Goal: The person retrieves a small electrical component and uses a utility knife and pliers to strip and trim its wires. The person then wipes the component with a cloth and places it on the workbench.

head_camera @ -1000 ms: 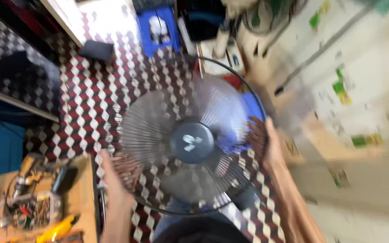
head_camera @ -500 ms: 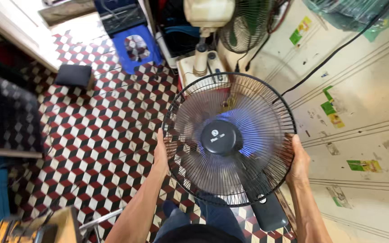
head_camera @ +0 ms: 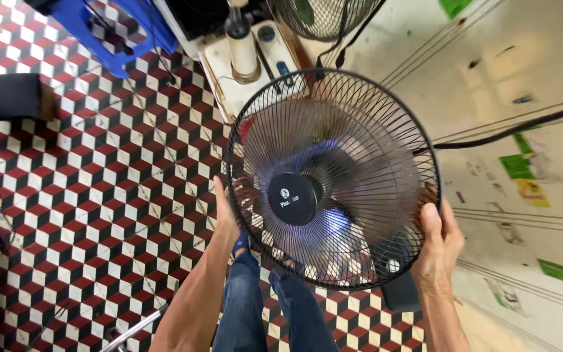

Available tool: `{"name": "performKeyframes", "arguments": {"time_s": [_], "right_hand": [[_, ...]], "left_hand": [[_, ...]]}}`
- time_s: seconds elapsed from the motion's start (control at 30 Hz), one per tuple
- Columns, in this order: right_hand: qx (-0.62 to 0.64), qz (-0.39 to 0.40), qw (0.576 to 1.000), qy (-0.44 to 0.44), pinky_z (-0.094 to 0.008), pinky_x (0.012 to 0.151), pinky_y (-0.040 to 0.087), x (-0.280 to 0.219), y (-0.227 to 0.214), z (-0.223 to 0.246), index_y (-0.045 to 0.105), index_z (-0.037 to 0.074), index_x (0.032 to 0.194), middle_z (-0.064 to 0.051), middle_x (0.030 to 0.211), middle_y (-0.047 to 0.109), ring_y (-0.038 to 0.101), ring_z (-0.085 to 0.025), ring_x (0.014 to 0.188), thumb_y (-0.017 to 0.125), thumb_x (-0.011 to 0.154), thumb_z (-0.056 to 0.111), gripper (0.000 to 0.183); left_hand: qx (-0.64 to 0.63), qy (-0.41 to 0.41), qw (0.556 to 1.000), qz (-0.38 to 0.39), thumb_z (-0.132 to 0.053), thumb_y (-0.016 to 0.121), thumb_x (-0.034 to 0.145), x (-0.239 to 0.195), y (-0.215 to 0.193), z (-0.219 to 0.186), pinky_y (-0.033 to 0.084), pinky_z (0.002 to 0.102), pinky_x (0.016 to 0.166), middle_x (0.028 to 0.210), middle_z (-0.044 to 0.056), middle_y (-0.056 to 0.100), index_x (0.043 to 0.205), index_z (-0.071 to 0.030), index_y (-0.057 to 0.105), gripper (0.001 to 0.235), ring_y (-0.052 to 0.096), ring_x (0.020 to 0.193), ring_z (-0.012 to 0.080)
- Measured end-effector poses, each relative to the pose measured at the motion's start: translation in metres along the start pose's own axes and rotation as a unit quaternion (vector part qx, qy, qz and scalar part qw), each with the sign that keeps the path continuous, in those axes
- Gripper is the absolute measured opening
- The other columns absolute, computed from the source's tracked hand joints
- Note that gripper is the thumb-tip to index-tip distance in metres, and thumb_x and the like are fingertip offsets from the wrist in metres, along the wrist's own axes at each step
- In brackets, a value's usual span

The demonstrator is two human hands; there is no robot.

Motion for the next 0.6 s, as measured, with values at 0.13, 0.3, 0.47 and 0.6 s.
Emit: {"name": "performKeyframes", "arguments": {"time_s": [0.13, 0.3, 0.47, 0.6], "right_hand": [[-0.042, -0.038, 0.997, -0.046, -0.025, 0.093, 0.044, 0.000, 0.011, -0.013, 0.061, -0.007, 0.143, -0.004, 0.123, 0.064, 0.054, -0.011, 0.104, 0.067, 0.103, 0.035, 0.058], [-0.074, -0.057, 0.992, -0.084, -0.028, 0.108, 0.046, 0.001, 0.016, -0.024, 0.057, -0.008, 0.144, -0.009, 0.132, 0.064, 0.058, -0.016, 0.120, 0.067, 0.103, 0.037, 0.062], [-0.076, -0.065, 0.992, -0.073, -0.028, 0.107, 0.047, 0.011, 0.006, -0.038, 0.055, -0.007, 0.147, -0.008, 0.131, 0.064, 0.059, -0.016, 0.118, 0.066, 0.105, 0.035, 0.061], [-0.033, -0.087, 0.994, -0.061, -0.029, 0.108, 0.048, 0.022, 0.002, -0.054, 0.056, -0.008, 0.145, -0.008, 0.130, 0.064, 0.059, -0.016, 0.119, 0.068, 0.105, 0.031, 0.057]], "left_hand": [[-0.021, 0.000, 0.999, 0.034, -0.067, 0.032, 0.097, 0.053, 0.015, 0.015, 0.056, 0.036, 0.088, 0.109, 0.005, 0.071, 0.126, -0.010, 0.067, 0.073, 0.068, 0.096, 0.0205], [-0.056, -0.054, 0.997, 0.025, -0.064, 0.036, 0.100, 0.075, 0.032, 0.043, 0.055, 0.035, 0.090, 0.114, 0.007, 0.072, 0.128, -0.007, 0.066, 0.070, 0.067, 0.100, 0.0220], [-0.013, -0.063, 0.998, 0.022, -0.065, 0.037, 0.101, 0.093, 0.044, 0.067, 0.053, 0.035, 0.087, 0.113, 0.008, 0.071, 0.128, -0.006, 0.066, 0.072, 0.066, 0.098, 0.0215], [0.014, -0.052, 0.998, 0.045, -0.064, 0.036, 0.101, 0.110, 0.057, 0.067, 0.052, 0.032, 0.092, 0.117, 0.006, 0.071, 0.130, -0.004, 0.065, 0.073, 0.066, 0.103, 0.0197]]}}
Point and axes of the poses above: each hand's wrist, its own x-axis towards the middle knuckle, its own y-axis out of the palm, z = x × y, the point moved 4 cm from there along x, towards the middle knuckle
